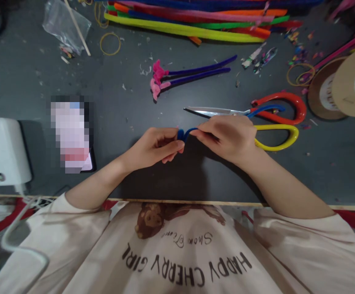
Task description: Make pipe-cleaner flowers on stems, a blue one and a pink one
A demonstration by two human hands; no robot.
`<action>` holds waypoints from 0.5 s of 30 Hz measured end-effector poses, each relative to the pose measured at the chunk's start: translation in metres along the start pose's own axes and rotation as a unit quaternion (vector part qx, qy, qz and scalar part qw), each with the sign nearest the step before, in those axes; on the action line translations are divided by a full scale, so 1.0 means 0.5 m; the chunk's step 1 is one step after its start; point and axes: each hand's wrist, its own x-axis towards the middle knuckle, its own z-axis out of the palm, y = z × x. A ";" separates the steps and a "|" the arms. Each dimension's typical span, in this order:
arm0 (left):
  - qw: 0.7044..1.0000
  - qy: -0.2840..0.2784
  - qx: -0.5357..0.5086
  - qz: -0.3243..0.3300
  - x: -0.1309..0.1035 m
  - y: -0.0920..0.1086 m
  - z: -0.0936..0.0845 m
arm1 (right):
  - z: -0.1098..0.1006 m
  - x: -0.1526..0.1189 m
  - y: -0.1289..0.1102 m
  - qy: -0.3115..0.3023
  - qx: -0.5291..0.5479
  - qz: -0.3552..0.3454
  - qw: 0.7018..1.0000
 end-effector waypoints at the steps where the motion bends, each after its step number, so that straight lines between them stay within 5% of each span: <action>1: 1.000 0.000 -0.004 -0.004 0.000 0.000 0.001 | 0.001 0.000 -0.002 0.013 -0.002 -0.007 1.000; 9: 0.999 0.007 -0.031 -0.010 0.001 0.000 0.011 | 0.013 0.002 -0.017 0.124 -0.015 -0.053 0.991; 15: 0.999 0.017 -0.035 -0.029 0.001 0.000 0.019 | 0.017 0.002 -0.028 0.147 -0.007 -0.050 0.988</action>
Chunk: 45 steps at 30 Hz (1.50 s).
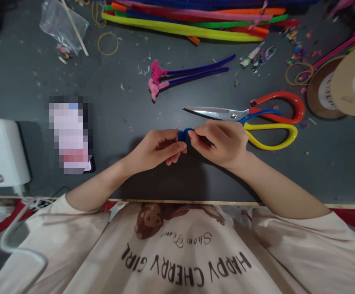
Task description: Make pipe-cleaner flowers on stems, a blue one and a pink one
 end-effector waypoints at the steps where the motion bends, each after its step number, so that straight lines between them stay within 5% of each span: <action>1: 1.000 0.003 0.000 -0.003 0.000 0.000 0.001 | 0.000 0.000 -0.002 0.003 0.000 0.002 1.000; 20: 1.000 0.021 0.009 0.007 0.003 0.001 0.010 | 0.005 -0.002 -0.009 0.008 -0.028 0.003 1.000; 25: 0.991 0.105 0.040 0.078 0.008 -0.004 0.007 | -0.011 0.012 0.012 -0.100 0.035 0.086 0.991; 28: 0.974 0.184 0.057 0.121 0.012 -0.011 -0.005 | -0.023 0.025 0.024 -0.179 0.162 0.163 0.957; 33: 0.955 0.261 0.081 0.118 0.016 -0.013 -0.015 | -0.027 0.032 0.025 -0.216 0.288 0.230 0.904; 45: 0.957 0.209 0.155 0.130 0.012 -0.017 -0.006 | -0.009 0.028 -0.015 -0.271 0.530 0.392 0.701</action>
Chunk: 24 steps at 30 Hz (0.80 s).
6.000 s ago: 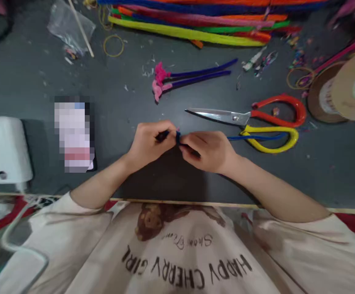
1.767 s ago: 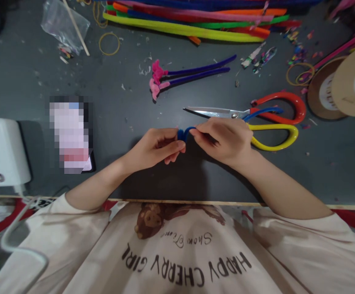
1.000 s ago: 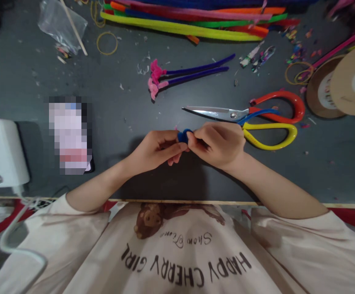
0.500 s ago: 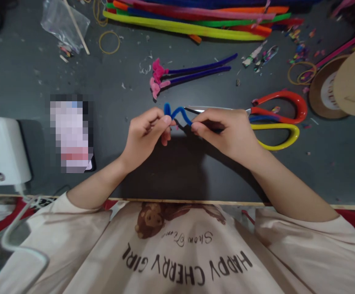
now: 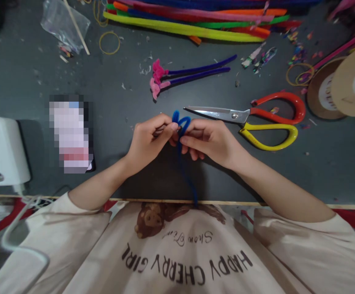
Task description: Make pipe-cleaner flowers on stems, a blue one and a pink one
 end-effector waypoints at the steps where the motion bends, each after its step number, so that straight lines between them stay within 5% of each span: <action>1: 1.000 -0.001 0.007 0.002 0.000 0.000 0.000 | 0.001 0.000 0.002 0.000 0.000 0.000 1.000; 5: 1.000 -0.006 -0.012 -0.011 0.004 0.002 -0.003 | 0.002 0.000 0.013 0.050 -0.125 -0.093 0.987; 10: 0.982 -0.081 -0.141 -0.095 0.003 0.014 -0.003 | -0.008 0.000 0.024 0.100 -0.313 -0.193 0.924; 14: 0.966 -0.143 -0.178 -0.120 0.000 0.022 -0.002 | -0.019 0.003 0.032 0.130 -0.348 -0.232 0.899; 24: 0.961 -0.143 -0.173 -0.160 0.008 0.008 -0.016 | -0.049 0.000 0.022 0.096 -0.396 -0.264 0.874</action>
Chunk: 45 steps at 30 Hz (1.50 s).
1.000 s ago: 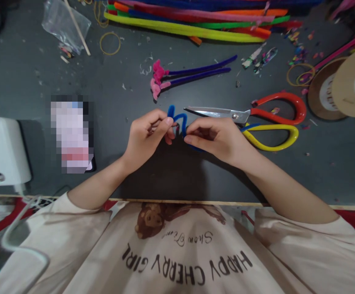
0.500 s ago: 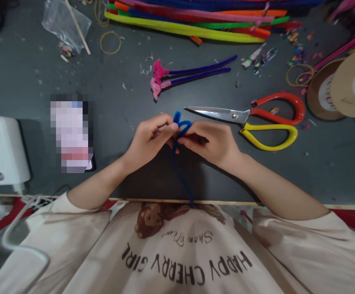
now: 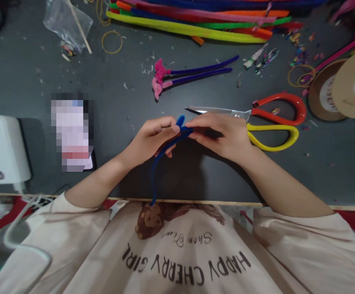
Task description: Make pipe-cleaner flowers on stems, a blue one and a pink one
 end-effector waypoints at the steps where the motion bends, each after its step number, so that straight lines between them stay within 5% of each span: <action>1: 1.000 -0.005 -0.007 -0.003 0.000 -0.001 -0.001 | -0.001 0.000 0.001 0.002 -0.002 -0.004 1.000; 16: 0.999 -0.023 -0.026 -0.008 -0.003 0.007 0.003 | -0.006 -0.001 0.010 -0.004 -0.037 -0.019 0.999; 29: 0.997 0.071 -0.023 -0.001 -0.005 0.011 0.019 | -0.009 -0.002 0.007 0.000 -0.050 -0.103 0.993; 35: 0.999 0.037 -0.023 -0.007 -0.007 0.011 0.016 | -0.013 -0.004 0.014 -0.031 -0.081 -0.072 0.994; 45: 0.999 0.015 0.029 0.012 -0.007 0.009 0.012 | -0.006 0.000 0.015 0.007 -0.031 -0.047 0.998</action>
